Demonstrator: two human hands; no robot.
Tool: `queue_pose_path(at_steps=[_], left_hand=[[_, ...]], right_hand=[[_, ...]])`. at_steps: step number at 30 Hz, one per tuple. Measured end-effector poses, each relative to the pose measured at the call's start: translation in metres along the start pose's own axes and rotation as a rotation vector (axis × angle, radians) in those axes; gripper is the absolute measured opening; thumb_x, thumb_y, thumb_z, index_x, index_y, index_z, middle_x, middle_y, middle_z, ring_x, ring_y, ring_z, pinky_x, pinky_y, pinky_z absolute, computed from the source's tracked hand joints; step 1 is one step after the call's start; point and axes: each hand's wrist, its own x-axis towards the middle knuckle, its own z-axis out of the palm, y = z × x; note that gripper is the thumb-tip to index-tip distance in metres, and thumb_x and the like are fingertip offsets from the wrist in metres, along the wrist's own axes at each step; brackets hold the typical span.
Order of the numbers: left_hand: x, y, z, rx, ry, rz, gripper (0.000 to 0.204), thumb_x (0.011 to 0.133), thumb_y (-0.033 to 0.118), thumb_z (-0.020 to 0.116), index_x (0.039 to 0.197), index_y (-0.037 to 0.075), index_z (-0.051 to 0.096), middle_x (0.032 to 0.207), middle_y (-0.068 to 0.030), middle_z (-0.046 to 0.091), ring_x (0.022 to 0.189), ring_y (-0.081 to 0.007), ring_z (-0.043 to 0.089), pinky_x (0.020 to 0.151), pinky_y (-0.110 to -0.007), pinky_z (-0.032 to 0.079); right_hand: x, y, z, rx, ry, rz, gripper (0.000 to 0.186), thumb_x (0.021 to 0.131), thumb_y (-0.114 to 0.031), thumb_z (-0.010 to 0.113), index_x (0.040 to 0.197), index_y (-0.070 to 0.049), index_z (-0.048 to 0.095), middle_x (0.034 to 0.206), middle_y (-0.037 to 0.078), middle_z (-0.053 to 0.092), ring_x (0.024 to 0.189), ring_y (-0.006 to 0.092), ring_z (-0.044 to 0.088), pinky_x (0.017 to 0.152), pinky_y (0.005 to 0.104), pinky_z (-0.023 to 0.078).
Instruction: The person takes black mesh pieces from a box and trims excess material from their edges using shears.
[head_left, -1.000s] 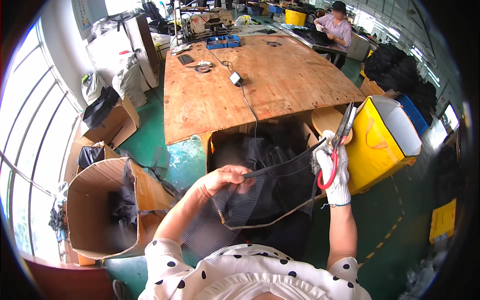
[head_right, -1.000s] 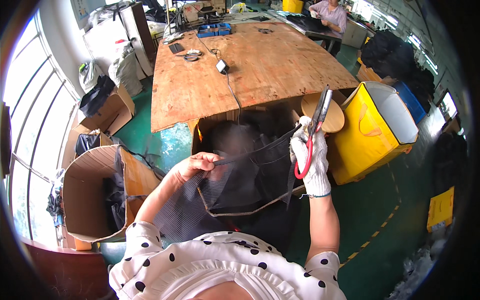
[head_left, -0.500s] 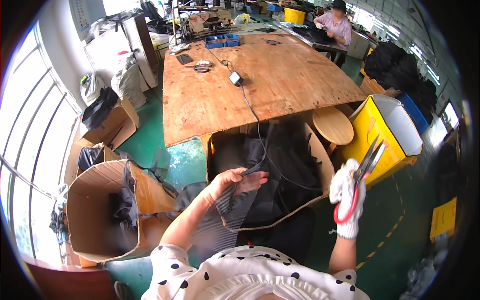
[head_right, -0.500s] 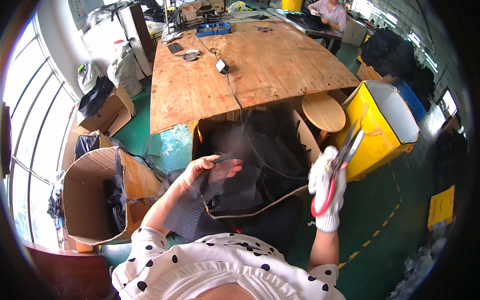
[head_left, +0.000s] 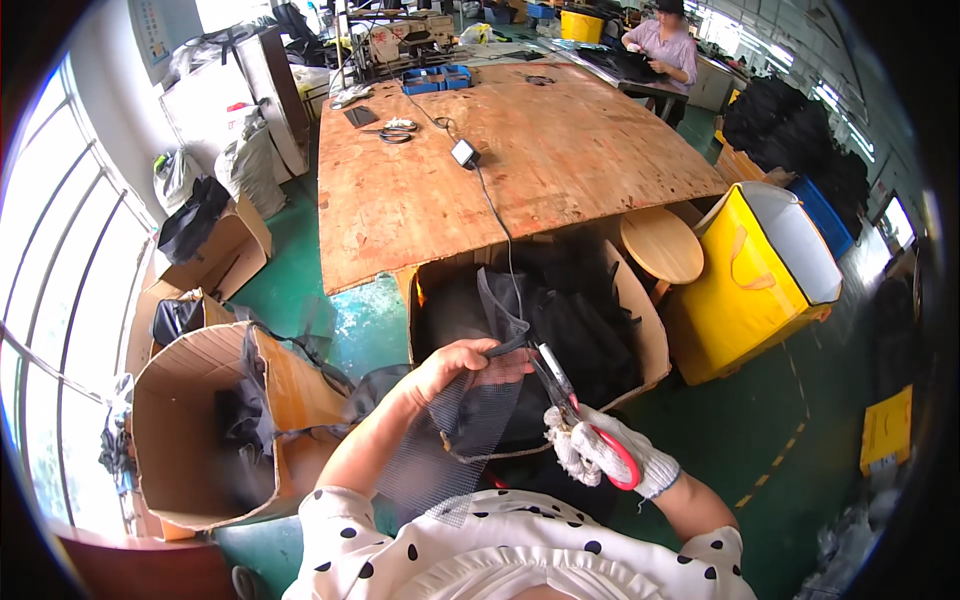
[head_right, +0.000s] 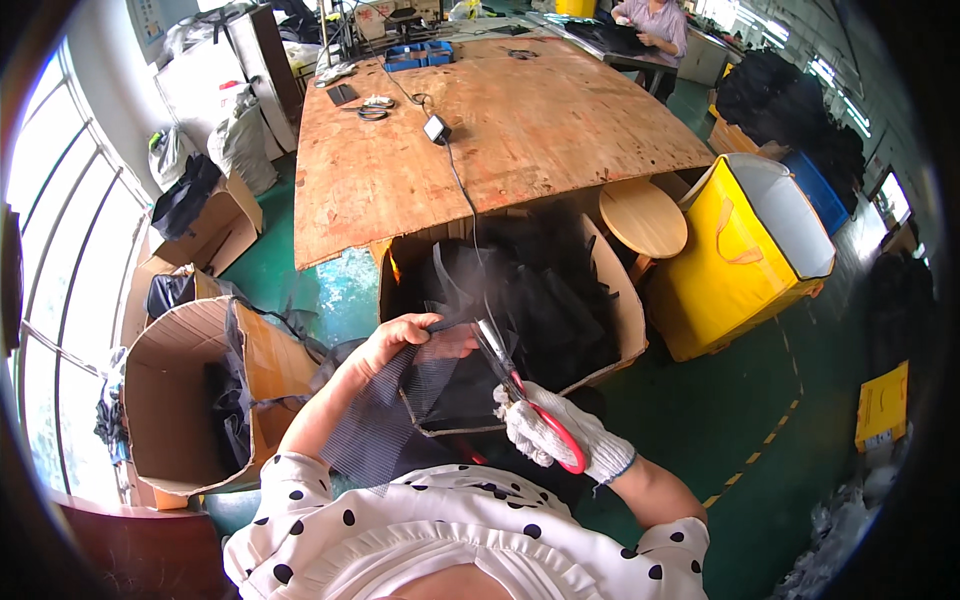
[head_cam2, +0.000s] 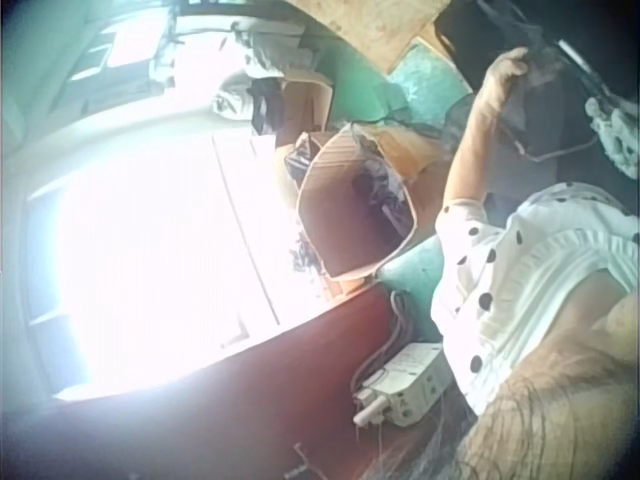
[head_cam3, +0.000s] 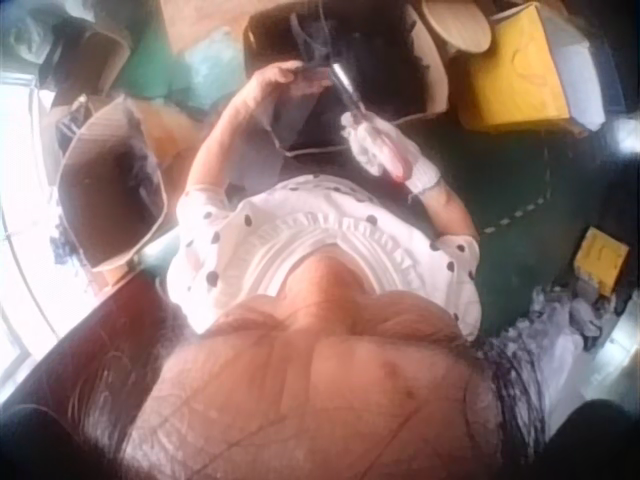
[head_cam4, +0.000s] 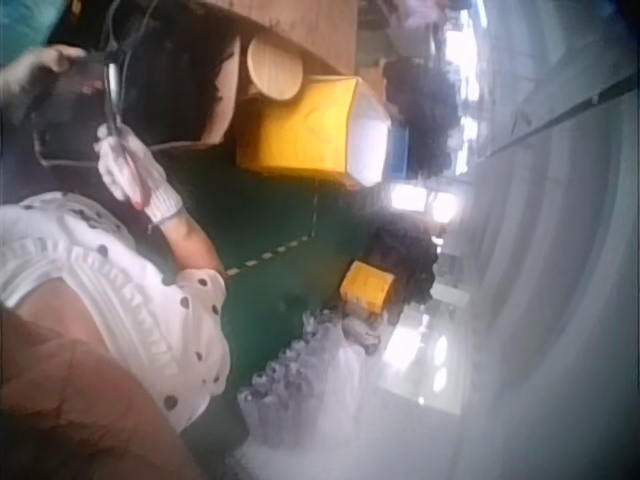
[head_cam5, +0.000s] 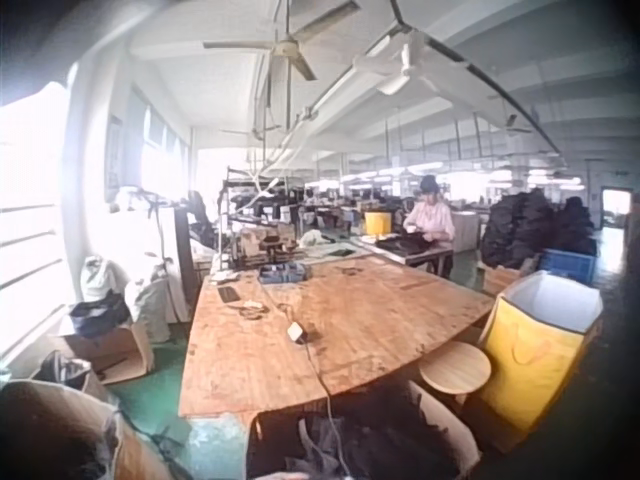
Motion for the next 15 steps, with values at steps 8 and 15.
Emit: queue_pose_path(at_steps=[8,15], left_hand=[[0.004,-0.006,0.003,-0.040,-0.006,-0.066,0.047,0.072,-0.003,0.041,0.117,-0.015,0.044,0.127,-0.0248,0.046,0.126,-0.0372,0.037,0.108,-0.038,0.029],[0.007,-0.005,0.000,-0.058,0.033,-0.025,0.049,0.072,0.000,0.042,0.118,-0.015,0.044,0.128,-0.0249,0.045,0.125,-0.0361,0.040,0.107,-0.039,0.030]], right_hand=[[0.014,-0.010,0.009,-0.203,0.044,-0.200,0.039,0.086,-0.041,0.058,0.105,-0.009,0.046,0.067,-0.002,0.050,0.047,0.0063,0.047,0.036,0.0180,0.037],[0.029,-0.014,0.011,-0.133,0.026,-0.252,0.038,0.088,-0.041,0.056,0.102,-0.007,0.047,0.062,0.000,0.048,0.041,0.0068,0.043,0.034,0.0195,0.036]])
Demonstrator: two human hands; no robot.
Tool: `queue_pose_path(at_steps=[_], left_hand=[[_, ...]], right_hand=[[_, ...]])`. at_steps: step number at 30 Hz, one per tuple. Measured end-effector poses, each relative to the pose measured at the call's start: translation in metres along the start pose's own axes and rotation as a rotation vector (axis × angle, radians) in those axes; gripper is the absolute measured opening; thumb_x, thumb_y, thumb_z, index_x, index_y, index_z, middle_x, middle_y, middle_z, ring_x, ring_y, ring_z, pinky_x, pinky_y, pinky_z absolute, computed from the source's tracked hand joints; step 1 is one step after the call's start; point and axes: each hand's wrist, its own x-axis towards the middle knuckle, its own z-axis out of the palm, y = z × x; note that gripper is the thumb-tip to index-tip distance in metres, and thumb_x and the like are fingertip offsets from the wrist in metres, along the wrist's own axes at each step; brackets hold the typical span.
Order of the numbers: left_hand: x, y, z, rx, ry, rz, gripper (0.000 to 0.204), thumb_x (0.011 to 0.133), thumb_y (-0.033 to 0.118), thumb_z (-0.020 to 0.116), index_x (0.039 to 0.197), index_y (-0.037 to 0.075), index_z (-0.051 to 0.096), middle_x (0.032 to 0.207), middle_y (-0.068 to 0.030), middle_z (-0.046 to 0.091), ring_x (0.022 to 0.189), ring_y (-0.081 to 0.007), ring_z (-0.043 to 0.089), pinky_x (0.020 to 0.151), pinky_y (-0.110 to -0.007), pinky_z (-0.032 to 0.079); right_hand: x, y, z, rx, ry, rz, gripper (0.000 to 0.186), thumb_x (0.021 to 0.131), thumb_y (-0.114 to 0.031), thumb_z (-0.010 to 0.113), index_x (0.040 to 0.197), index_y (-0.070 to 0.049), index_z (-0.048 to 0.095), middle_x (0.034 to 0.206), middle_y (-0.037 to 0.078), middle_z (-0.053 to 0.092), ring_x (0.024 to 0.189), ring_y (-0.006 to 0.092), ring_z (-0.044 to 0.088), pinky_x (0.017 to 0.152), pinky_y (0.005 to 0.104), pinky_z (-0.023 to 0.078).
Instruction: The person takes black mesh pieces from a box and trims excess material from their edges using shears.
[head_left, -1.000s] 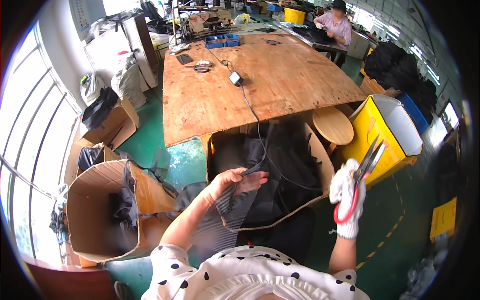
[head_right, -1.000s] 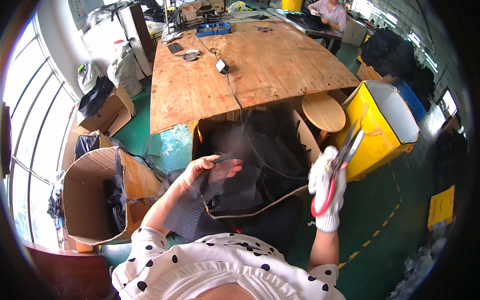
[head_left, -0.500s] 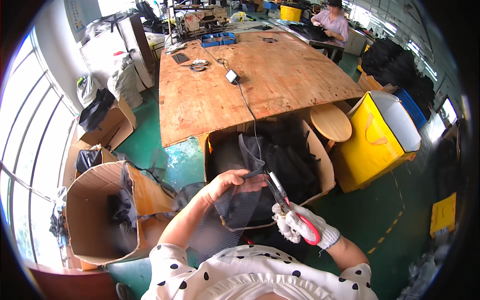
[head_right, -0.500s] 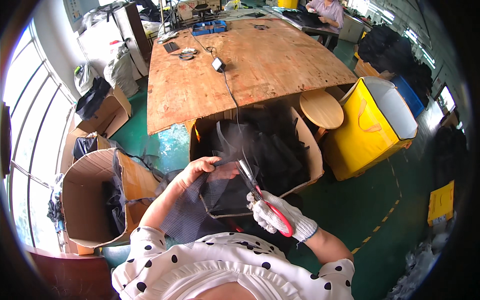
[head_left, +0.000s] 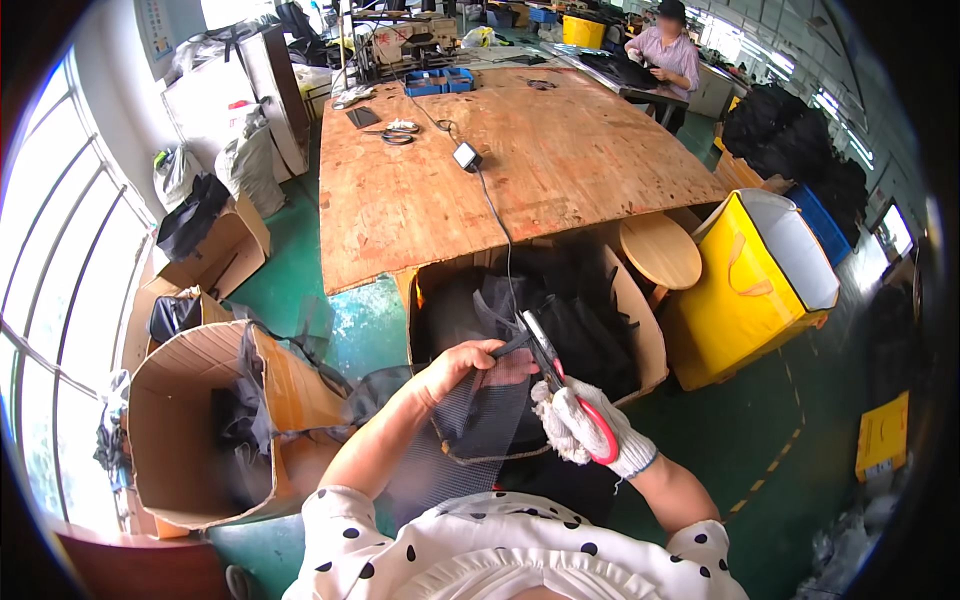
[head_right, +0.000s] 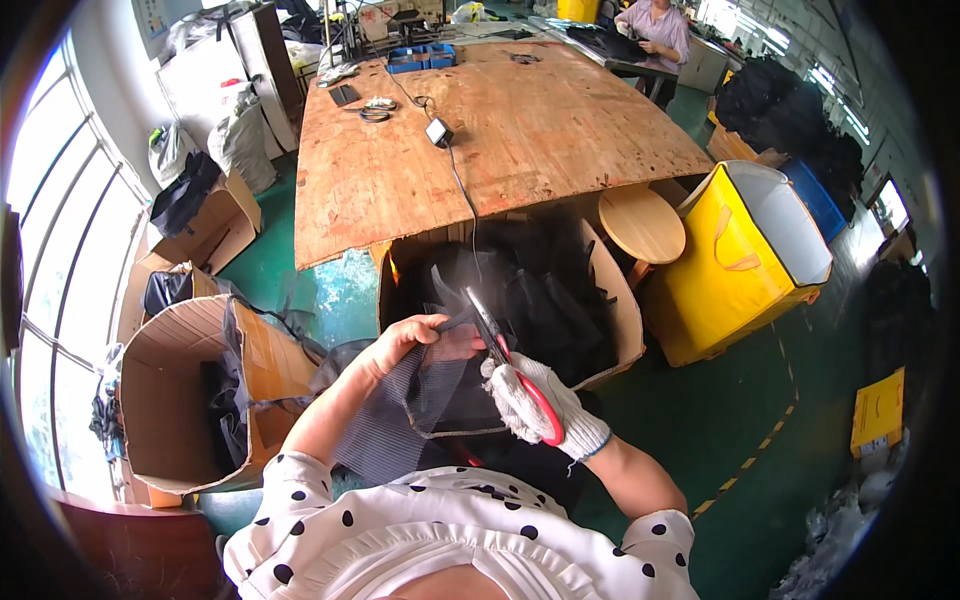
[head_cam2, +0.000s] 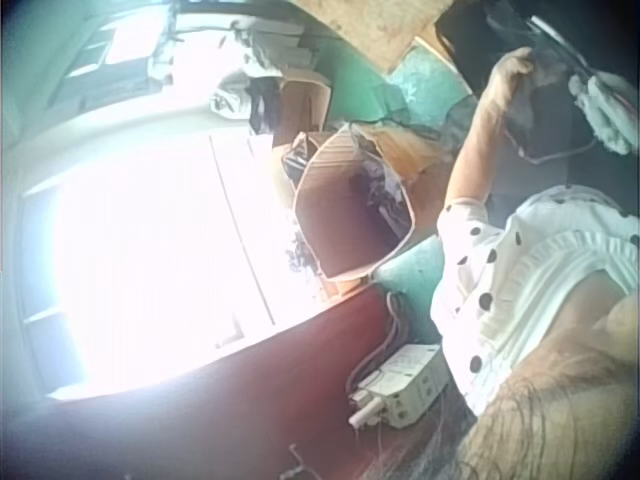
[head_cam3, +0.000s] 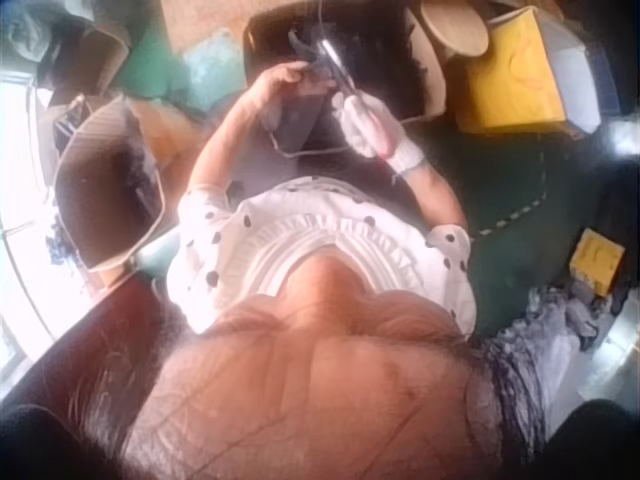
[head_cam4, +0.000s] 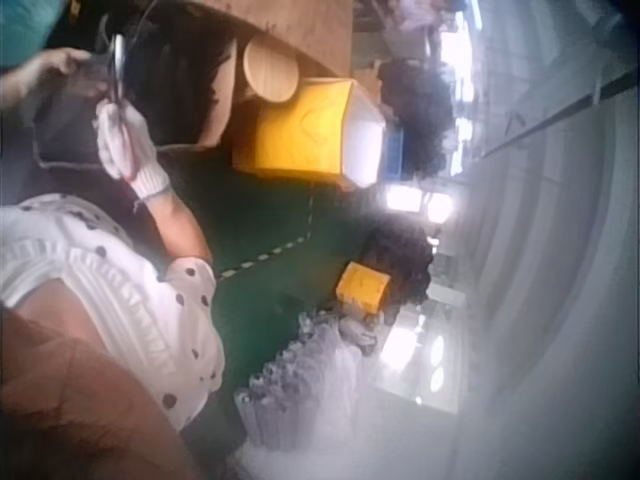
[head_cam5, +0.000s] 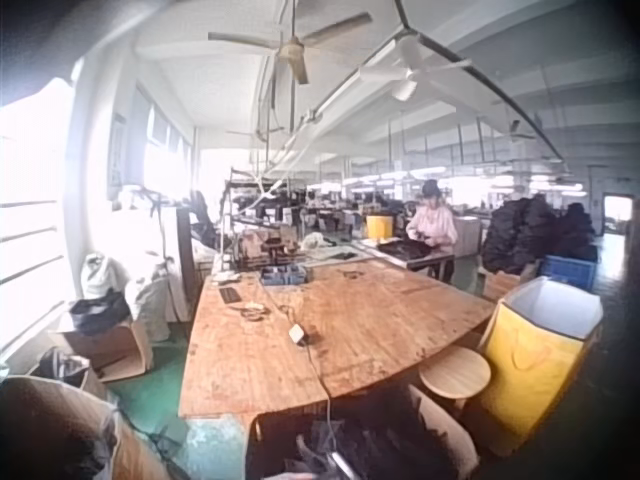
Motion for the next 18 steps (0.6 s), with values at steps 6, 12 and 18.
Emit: queue_pose_path(at_steps=[6,12,18], left_hand=[[0.007,-0.002,-0.008,0.555,0.294,0.087,0.046,0.077,0.010,0.042,0.120,-0.005,0.046,0.120,-0.0157,0.052,0.102,-0.0235,0.055,0.093,-0.032,0.039],[0.018,0.000,0.032,1.328,0.292,0.528,0.044,0.080,0.014,0.043,0.117,-0.009,0.046,0.101,-0.0184,0.055,0.093,-0.0294,0.054,0.084,-0.034,0.042],[-0.022,-0.001,0.018,1.547,0.273,0.256,0.029,0.077,0.013,0.047,0.097,-0.007,0.053,0.113,-0.0221,0.049,0.104,-0.0365,0.052,0.089,-0.038,0.042]], right_hand=[[0.007,-0.019,-0.020,0.289,0.144,-0.094,0.020,0.092,-0.032,0.044,0.089,-0.012,0.049,0.055,-0.001,0.046,0.032,0.0106,0.041,0.028,0.0241,0.036],[0.027,-0.028,-0.029,0.915,-0.115,-0.269,0.013,0.092,-0.019,0.050,0.086,-0.008,0.050,0.069,0.002,0.049,0.061,0.0142,0.051,0.061,0.0283,0.045],[-0.033,-0.041,-0.047,0.022,0.305,-0.696,0.022,0.093,-0.036,0.046,0.089,-0.016,0.041,0.057,-0.002,0.042,0.042,0.0079,0.039,0.038,0.0223,0.033]])
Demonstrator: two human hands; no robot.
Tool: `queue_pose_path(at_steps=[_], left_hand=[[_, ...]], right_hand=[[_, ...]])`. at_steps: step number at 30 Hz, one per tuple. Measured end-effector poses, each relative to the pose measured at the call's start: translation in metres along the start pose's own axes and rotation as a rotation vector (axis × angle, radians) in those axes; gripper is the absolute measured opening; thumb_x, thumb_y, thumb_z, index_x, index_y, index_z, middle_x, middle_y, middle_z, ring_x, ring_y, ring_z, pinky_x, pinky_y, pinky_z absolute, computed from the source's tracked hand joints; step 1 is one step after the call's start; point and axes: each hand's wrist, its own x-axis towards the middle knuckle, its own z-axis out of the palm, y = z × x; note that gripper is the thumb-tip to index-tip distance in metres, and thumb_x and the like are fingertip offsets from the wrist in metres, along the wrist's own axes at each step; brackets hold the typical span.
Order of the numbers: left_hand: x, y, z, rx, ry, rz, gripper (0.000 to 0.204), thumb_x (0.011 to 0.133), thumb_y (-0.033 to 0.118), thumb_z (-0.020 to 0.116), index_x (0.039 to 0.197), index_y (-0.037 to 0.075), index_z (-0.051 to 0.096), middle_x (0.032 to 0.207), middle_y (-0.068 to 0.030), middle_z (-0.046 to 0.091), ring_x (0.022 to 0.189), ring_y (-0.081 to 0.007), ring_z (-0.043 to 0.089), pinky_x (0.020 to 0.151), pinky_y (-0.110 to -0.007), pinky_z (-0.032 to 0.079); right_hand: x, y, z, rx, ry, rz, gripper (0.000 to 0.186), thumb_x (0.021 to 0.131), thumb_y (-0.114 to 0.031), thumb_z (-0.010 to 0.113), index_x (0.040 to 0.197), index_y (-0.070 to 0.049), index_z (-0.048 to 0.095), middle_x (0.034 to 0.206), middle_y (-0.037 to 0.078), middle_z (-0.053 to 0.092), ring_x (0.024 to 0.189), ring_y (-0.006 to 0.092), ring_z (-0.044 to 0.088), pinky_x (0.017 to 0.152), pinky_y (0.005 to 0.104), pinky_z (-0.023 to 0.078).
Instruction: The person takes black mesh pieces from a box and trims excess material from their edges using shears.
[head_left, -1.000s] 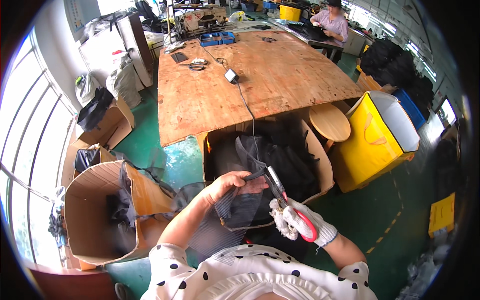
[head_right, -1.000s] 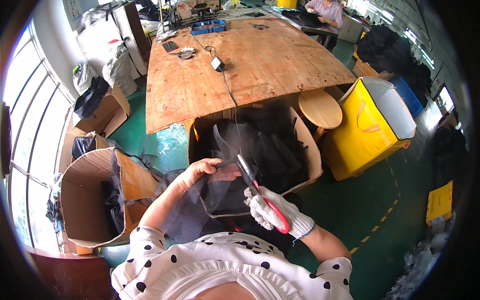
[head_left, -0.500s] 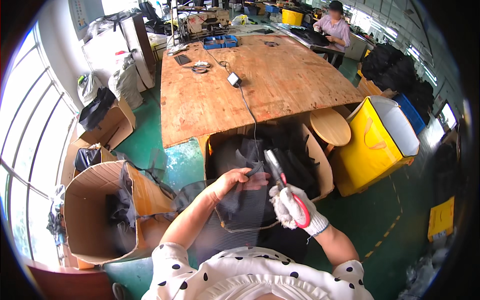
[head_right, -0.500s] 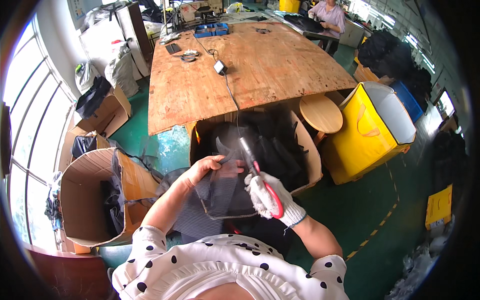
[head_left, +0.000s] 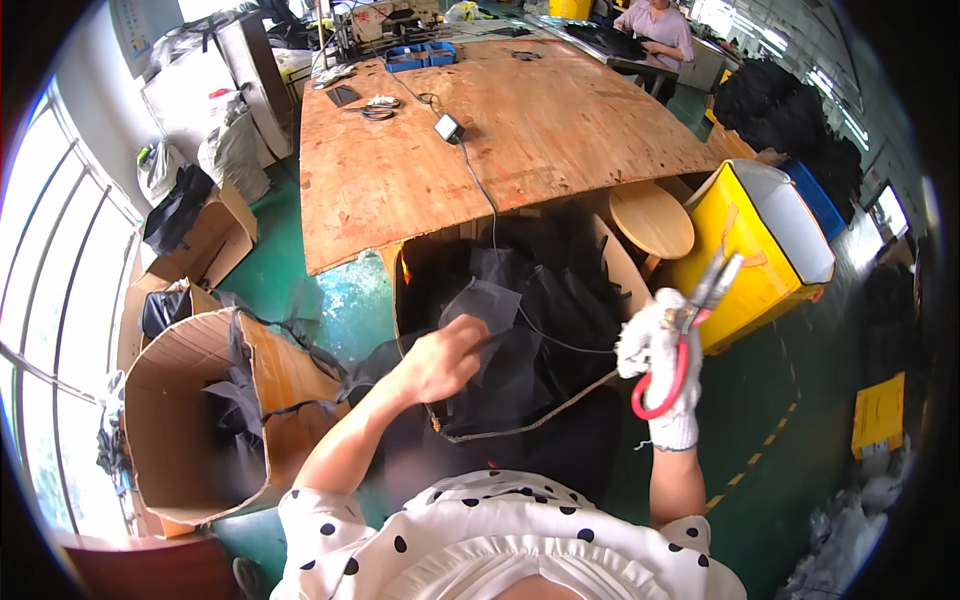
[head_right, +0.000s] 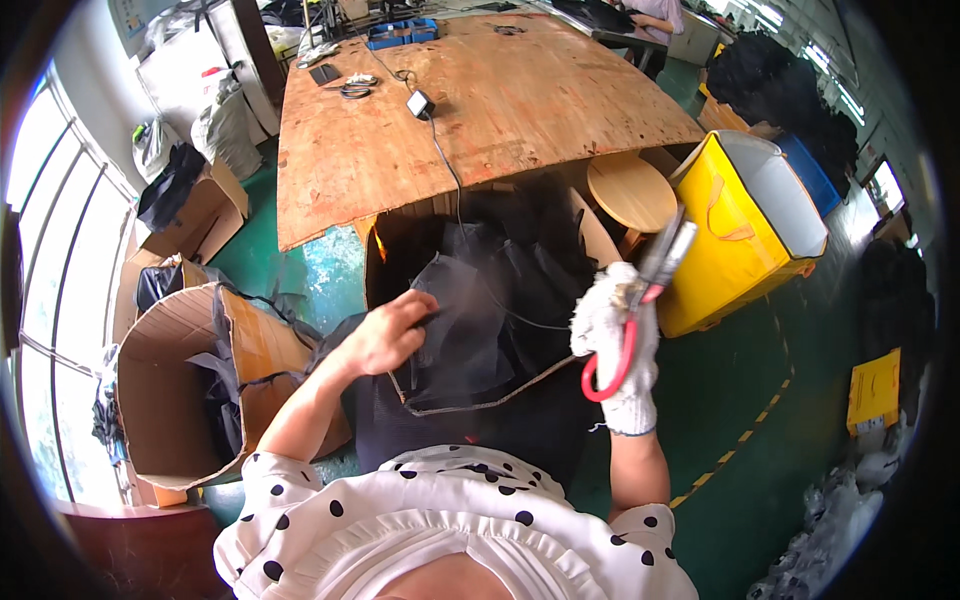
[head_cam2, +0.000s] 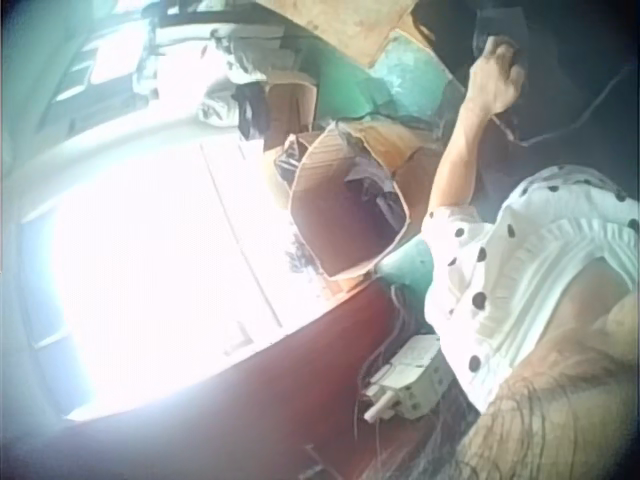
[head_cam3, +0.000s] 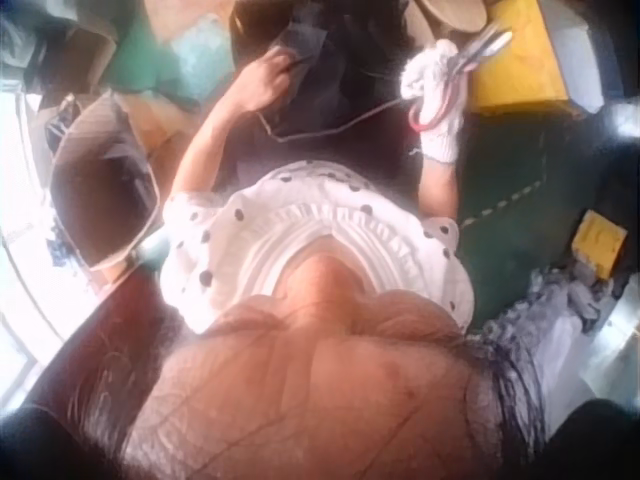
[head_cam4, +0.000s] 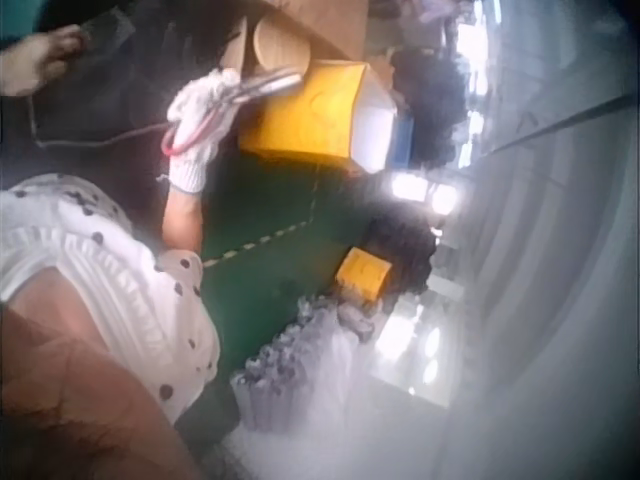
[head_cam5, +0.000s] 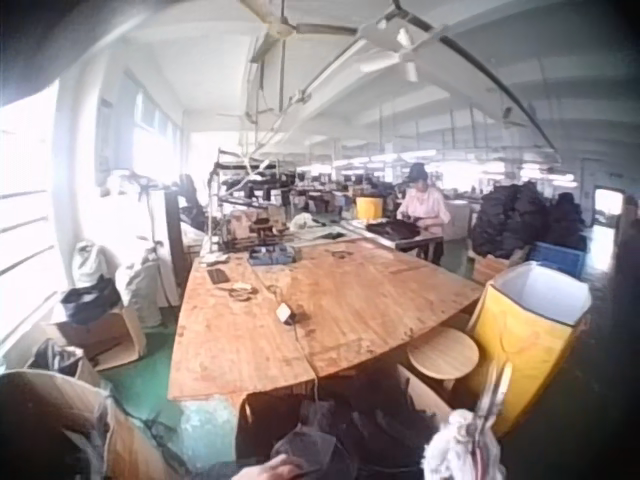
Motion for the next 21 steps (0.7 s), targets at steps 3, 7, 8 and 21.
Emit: queue_pose_path(at_steps=[3,7,8,21], left_hand=[[0.005,-0.044,0.060,0.436,-0.082,0.005,0.030,0.078,0.018,0.049,0.098,-0.004,0.055,0.140,-0.0214,0.029,0.129,-0.0355,0.030,0.100,-0.047,0.034],[0.041,-0.107,0.134,0.388,-0.186,-0.234,0.036,0.082,0.023,0.047,0.107,-0.001,0.053,0.144,-0.0211,0.021,0.134,-0.0397,0.020,0.096,-0.068,0.025],[0.051,-0.120,0.153,0.420,-0.248,-0.288,0.038,0.083,0.024,0.046,0.111,0.000,0.053,0.146,-0.0204,0.019,0.135,-0.0396,0.018,0.096,-0.069,0.023],[0.078,-0.336,0.262,0.206,-0.314,-0.420,0.050,0.085,0.035,0.045,0.129,0.011,0.046,0.147,-0.0114,0.020,0.136,-0.0284,0.021,0.103,-0.060,0.023]], right_hand=[[-0.015,-0.011,-0.001,-0.357,0.223,-0.320,0.034,0.094,-0.037,0.045,0.109,-0.007,0.043,0.064,0.002,0.048,0.046,0.0082,0.044,0.040,0.0219,0.037],[-0.011,-0.018,-0.018,-0.342,0.258,-0.554,0.034,0.094,-0.031,0.044,0.113,-0.002,0.040,0.062,0.006,0.050,0.049,0.0127,0.048,0.043,0.0244,0.042],[-0.011,-0.029,-0.017,-0.356,0.220,-0.581,0.032,0.095,-0.027,0.043,0.114,-0.001,0.039,0.063,0.007,0.052,0.052,0.0139,0.050,0.047,0.0255,0.045],[-0.009,-0.006,-0.026,-0.388,0.211,-0.484,0.047,0.088,-0.020,0.051,0.125,-0.001,0.029,0.069,0.011,0.051,0.057,0.0161,0.049,0.048,0.0284,0.044]])
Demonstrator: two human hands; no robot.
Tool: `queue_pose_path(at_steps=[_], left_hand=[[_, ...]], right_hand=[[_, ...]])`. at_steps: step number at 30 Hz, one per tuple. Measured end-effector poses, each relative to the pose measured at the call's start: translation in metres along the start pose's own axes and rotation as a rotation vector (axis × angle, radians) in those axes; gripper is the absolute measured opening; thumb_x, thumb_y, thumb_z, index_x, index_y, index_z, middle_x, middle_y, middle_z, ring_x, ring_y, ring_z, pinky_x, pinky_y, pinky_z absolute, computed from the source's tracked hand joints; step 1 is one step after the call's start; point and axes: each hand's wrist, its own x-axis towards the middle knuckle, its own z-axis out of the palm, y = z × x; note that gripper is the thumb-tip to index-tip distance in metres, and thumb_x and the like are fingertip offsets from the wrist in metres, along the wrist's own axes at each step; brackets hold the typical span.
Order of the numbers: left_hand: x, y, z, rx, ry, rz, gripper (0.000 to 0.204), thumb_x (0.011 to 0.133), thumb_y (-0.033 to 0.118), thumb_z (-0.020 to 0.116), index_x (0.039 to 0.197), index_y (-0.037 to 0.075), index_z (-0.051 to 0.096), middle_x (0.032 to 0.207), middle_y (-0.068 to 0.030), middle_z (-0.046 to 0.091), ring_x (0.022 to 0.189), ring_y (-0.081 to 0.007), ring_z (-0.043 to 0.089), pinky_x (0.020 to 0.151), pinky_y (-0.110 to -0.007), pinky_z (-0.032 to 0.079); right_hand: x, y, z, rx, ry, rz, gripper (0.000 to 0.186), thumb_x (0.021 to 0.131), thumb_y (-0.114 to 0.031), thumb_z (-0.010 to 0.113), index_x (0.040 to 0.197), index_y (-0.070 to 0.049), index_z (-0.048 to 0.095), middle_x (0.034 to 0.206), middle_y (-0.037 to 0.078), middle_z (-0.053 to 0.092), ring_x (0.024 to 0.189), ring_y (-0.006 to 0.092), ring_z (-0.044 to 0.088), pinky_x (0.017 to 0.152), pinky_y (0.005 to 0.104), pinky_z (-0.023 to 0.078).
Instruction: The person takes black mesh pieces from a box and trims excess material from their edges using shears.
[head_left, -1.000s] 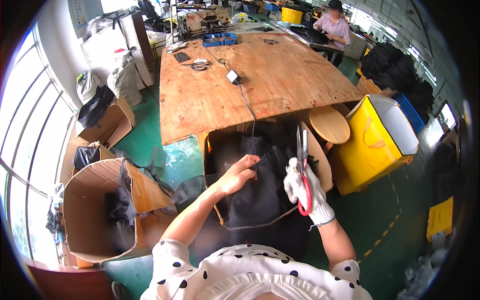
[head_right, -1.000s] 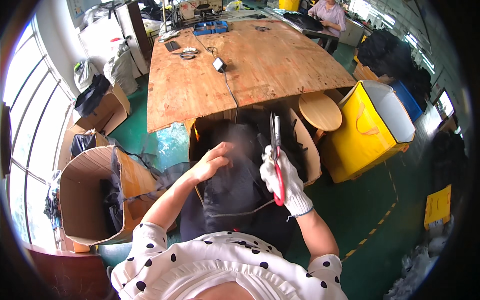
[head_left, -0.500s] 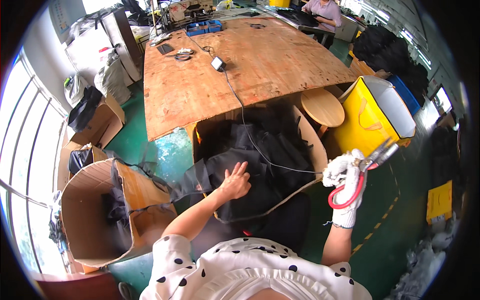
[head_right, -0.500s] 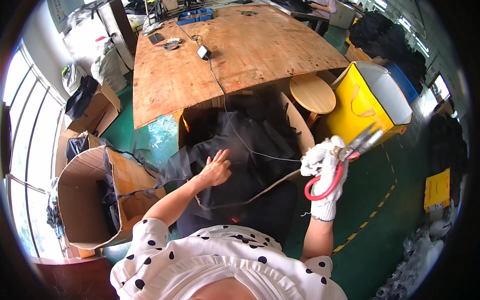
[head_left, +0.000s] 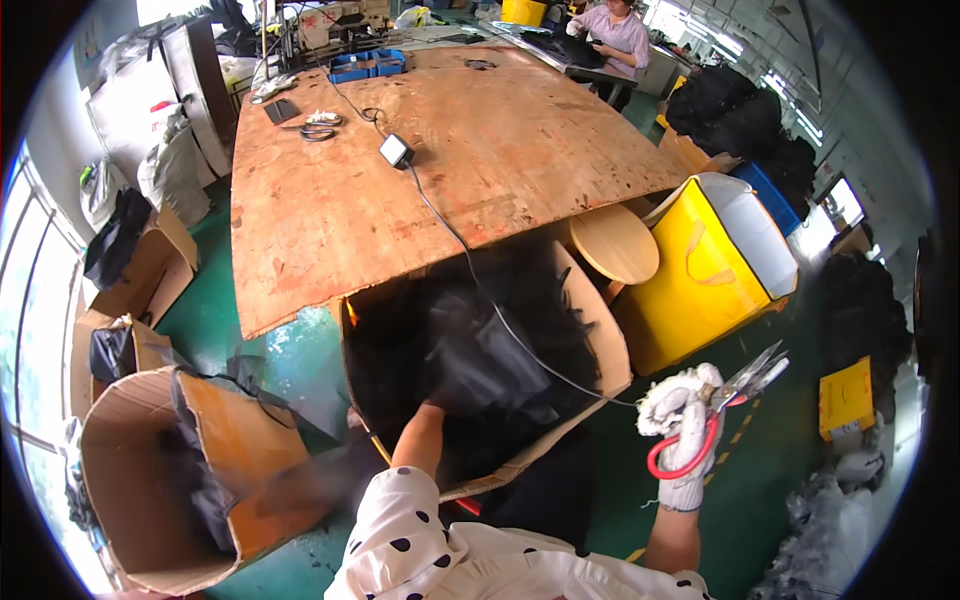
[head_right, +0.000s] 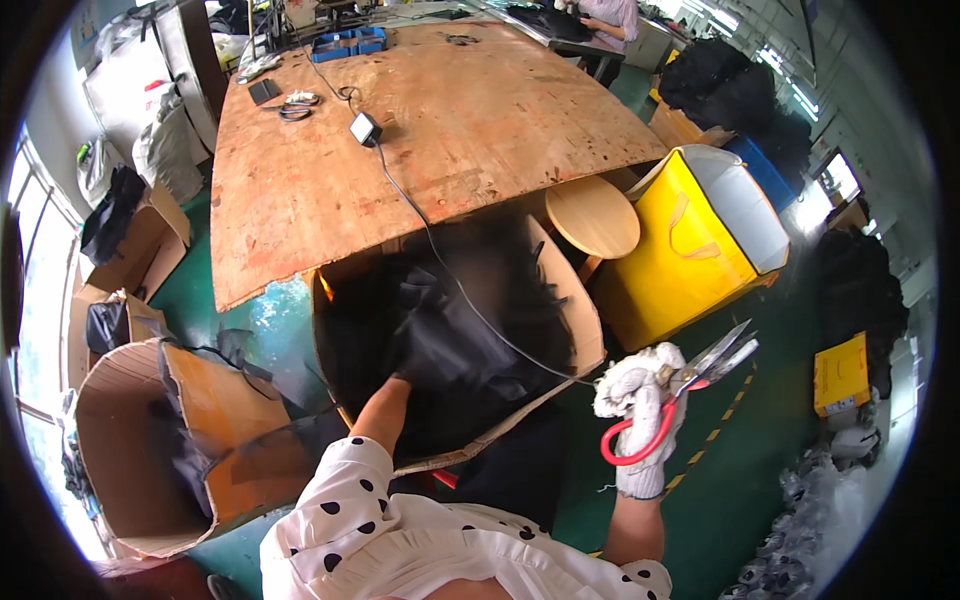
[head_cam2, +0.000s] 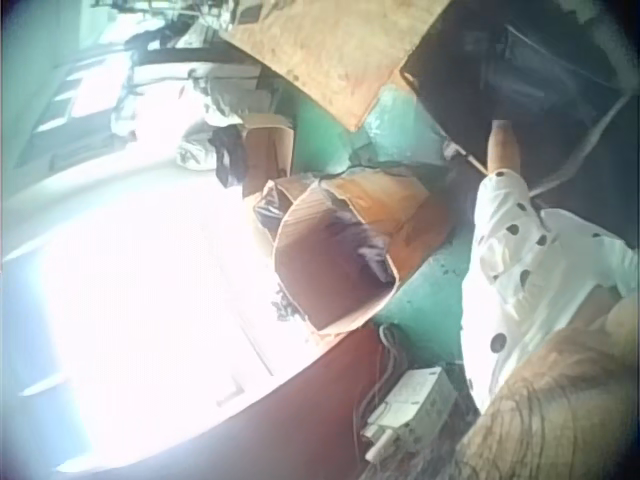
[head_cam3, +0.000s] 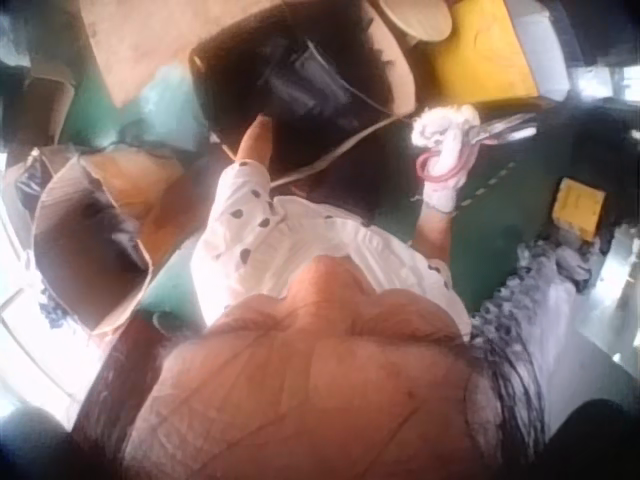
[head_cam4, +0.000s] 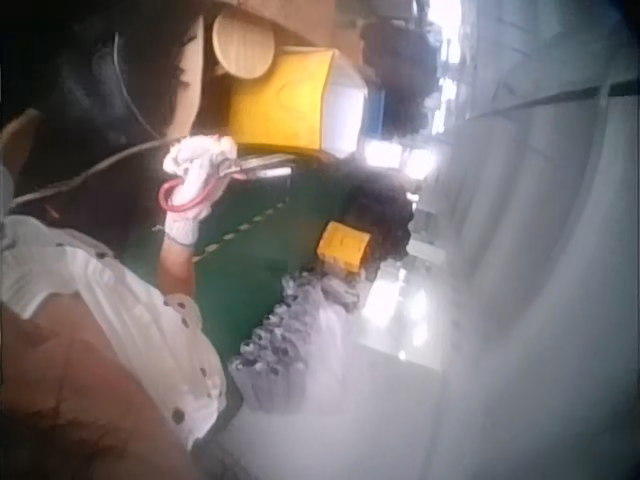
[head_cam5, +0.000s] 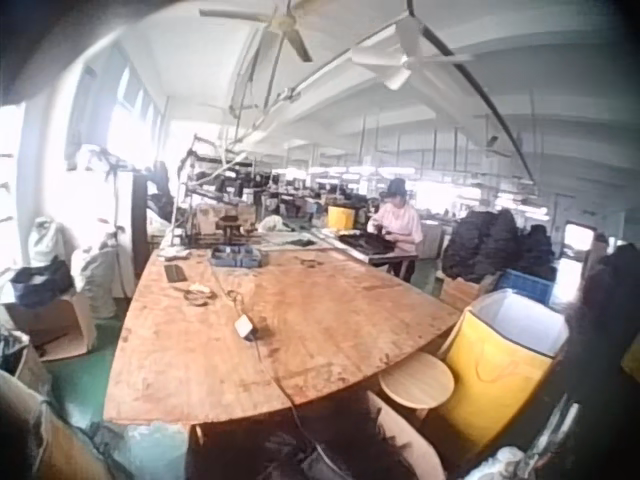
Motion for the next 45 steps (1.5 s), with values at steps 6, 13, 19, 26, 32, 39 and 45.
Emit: queue_pose_path(at_steps=[6,13,19,26,32,39,45], left_hand=[[0.017,-0.009,-0.001,-0.095,0.083,0.357,0.050,0.085,0.035,0.045,0.129,0.013,0.045,0.143,-0.0142,0.030,0.133,-0.0309,0.027,0.104,-0.051,0.029],[-0.118,0.075,-0.122,0.137,0.169,0.027,0.048,0.084,0.032,0.047,0.126,0.009,0.046,0.126,-0.0211,0.049,0.114,-0.0346,0.050,0.095,-0.042,0.041],[-0.252,0.138,-0.216,-0.515,0.450,0.103,0.016,0.087,0.015,0.059,0.093,0.000,0.059,0.069,-0.0070,0.059,0.066,-0.0118,0.057,0.063,-0.028,0.047],[-0.282,0.232,-0.237,-0.397,0.426,0.388,0.018,0.082,0.016,0.063,0.094,0.002,0.063,0.085,-0.0142,0.065,0.077,-0.0263,0.065,0.066,-0.033,0.050],[-0.275,0.242,-0.220,-0.568,0.520,0.569,0.022,0.085,0.020,0.060,0.095,0.001,0.056,0.077,-0.0193,0.061,0.076,-0.0361,0.061,0.065,-0.039,0.048],[-0.295,0.191,-0.223,-0.243,0.583,0.409,0.025,0.082,0.027,0.061,0.088,0.004,0.055,0.075,-0.0143,0.059,0.075,-0.0334,0.060,0.066,-0.041,0.045],[-0.319,0.195,-0.224,0.593,0.988,0.046,0.033,0.073,0.034,0.066,0.091,0.010,0.054,0.073,-0.0039,0.048,0.066,-0.0175,0.051,0.063,-0.032,0.038]], right_hand=[[-0.006,-0.003,-0.003,-0.088,-0.035,-0.009,0.048,0.090,-0.021,0.050,0.128,-0.001,0.028,0.067,0.009,0.050,0.054,0.0143,0.048,0.047,0.0262,0.043],[-0.018,0.012,-0.002,0.102,0.067,0.110,0.042,0.084,-0.014,0.062,0.118,-0.007,0.038,0.078,0.004,0.052,0.058,0.0095,0.047,0.047,0.0256,0.040],[-0.011,0.037,-0.001,0.647,-0.003,0.499,0.017,0.090,-0.027,0.053,0.087,-0.013,0.044,0.066,-0.001,0.044,0.053,0.0077,0.040,0.044,0.0234,0.033],[-0.022,0.018,0.092,1.450,-0.147,1.072,0.012,0.093,-0.021,0.044,0.087,-0.011,0.047,0.077,0.002,0.045,0.076,0.0151,0.046,0.060,0.0326,0.044],[-0.029,0.036,0.101,1.870,-0.234,0.948,0.008,0.087,-0.002,0.046,0.082,-0.008,0.046,0.078,0.002,0.044,0.074,0.0122,0.048,0.071,0.0281,0.042],[-0.012,0.035,0.080,-0.283,-0.322,0.007,0.050,0.087,-0.018,0.056,0.130,-0.001,0.036,0.095,0.004,0.051,0.063,0.0063,0.045,0.054,0.0180,0.037],[0.007,0.069,0.061,0.800,-0.108,0.618,0.021,0.094,-0.015,0.042,0.111,-0.004,0.046,0.092,0.004,0.052,0.079,0.0101,0.051,0.067,0.0214,0.042]])
